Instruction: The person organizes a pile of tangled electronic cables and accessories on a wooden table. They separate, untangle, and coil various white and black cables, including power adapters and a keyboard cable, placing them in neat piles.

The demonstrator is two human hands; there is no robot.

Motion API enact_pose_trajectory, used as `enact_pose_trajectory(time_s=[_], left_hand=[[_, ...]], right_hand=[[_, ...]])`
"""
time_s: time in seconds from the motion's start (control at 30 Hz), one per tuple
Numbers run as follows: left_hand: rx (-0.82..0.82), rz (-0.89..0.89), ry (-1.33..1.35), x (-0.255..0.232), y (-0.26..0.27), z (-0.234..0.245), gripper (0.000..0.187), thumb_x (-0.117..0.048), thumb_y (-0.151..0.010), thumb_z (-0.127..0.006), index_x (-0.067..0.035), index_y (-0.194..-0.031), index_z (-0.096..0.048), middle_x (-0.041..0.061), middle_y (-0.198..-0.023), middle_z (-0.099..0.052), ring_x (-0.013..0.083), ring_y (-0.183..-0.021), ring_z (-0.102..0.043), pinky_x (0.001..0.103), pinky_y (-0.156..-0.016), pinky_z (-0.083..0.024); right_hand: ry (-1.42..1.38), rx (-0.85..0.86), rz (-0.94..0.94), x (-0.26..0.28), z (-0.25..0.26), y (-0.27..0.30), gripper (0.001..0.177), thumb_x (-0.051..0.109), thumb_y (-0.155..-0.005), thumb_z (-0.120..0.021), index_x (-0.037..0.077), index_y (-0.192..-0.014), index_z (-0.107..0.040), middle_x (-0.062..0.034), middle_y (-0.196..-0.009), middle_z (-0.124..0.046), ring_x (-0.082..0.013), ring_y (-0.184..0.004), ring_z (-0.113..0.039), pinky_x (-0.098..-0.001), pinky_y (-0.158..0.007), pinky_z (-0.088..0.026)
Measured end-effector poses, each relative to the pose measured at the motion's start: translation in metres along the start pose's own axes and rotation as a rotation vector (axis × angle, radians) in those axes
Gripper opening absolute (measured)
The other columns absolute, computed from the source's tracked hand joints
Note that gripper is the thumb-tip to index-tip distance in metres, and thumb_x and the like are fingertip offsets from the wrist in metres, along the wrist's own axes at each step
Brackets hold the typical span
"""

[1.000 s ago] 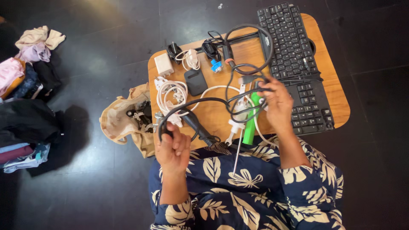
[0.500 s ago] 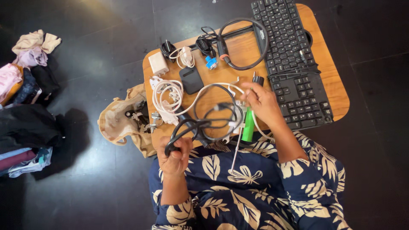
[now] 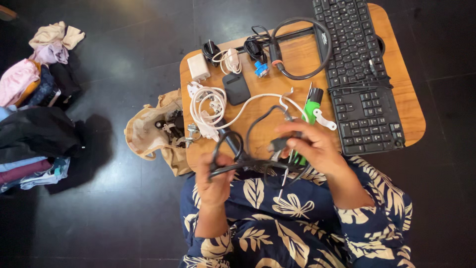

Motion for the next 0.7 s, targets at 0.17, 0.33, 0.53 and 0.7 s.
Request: enact_pose_trajectory(time_s=[0.17,0.33,0.53,0.7], left_hand=[[0.184,0.159,-0.755,0.019,-0.005,-0.021,0.02,-0.017,-0.104,-0.064,-0.003,-0.115,-0.056,0.014,-0.127,-0.063,0.0153,-0.089,-0.058,0.03,-0.082,-0.05],[0.298,0.261,-0.464,0.046,0.0,-0.049,0.032,-0.007,-0.093,-0.075,-0.005,-0.114,-0.05,0.014,-0.141,-0.059,0.0103,-0.107,-0.057,0.025,-0.088,-0.049],[-0.018,0.344,-0.236,0.064,-0.005,-0.028,0.035,0.004,-0.087,-0.073,-0.009,-0.111,-0.051,0.006,-0.135,-0.047,0.0049,-0.081,-0.051,0.019,-0.069,-0.045],[-0.001,0.472,-0.049,0.077,0.002,-0.017,0.03,0.008,-0.089,-0.069,-0.01,-0.108,-0.054,0.011,-0.128,-0.065,0.0056,-0.07,-0.05,0.021,-0.061,-0.044]], right_hand=[[-0.449,-0.355,0.21,0.015,0.025,0.022,0.01,0.002,-0.106,-0.061,0.0,-0.114,-0.068,-0.0175,-0.124,-0.067,-0.0246,-0.088,-0.072,-0.0346,-0.076,-0.062],[-0.628,-0.394,0.239,0.029,0.029,0.033,0.009,0.004,-0.108,-0.063,0.001,-0.117,-0.066,-0.0172,-0.119,-0.067,-0.0264,-0.094,-0.072,-0.032,-0.074,-0.059],[-0.771,-0.388,0.063,0.01,0.018,0.023,0.016,0.0,-0.106,-0.057,-0.002,-0.121,-0.064,-0.02,-0.122,-0.067,-0.0311,-0.098,-0.072,-0.0341,-0.074,-0.06],[-0.802,-0.339,-0.053,0.012,0.015,0.015,0.037,-0.009,-0.093,-0.046,-0.005,-0.126,-0.06,-0.0264,-0.13,-0.064,-0.0351,-0.11,-0.069,-0.0409,-0.093,-0.061]])
Point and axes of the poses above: each hand's wrist, its own y-axis away from the middle knuckle, its own z-axis out of the back of the hand, x = y × z, the point moved 5 cm from there along -y, towards the middle knuckle
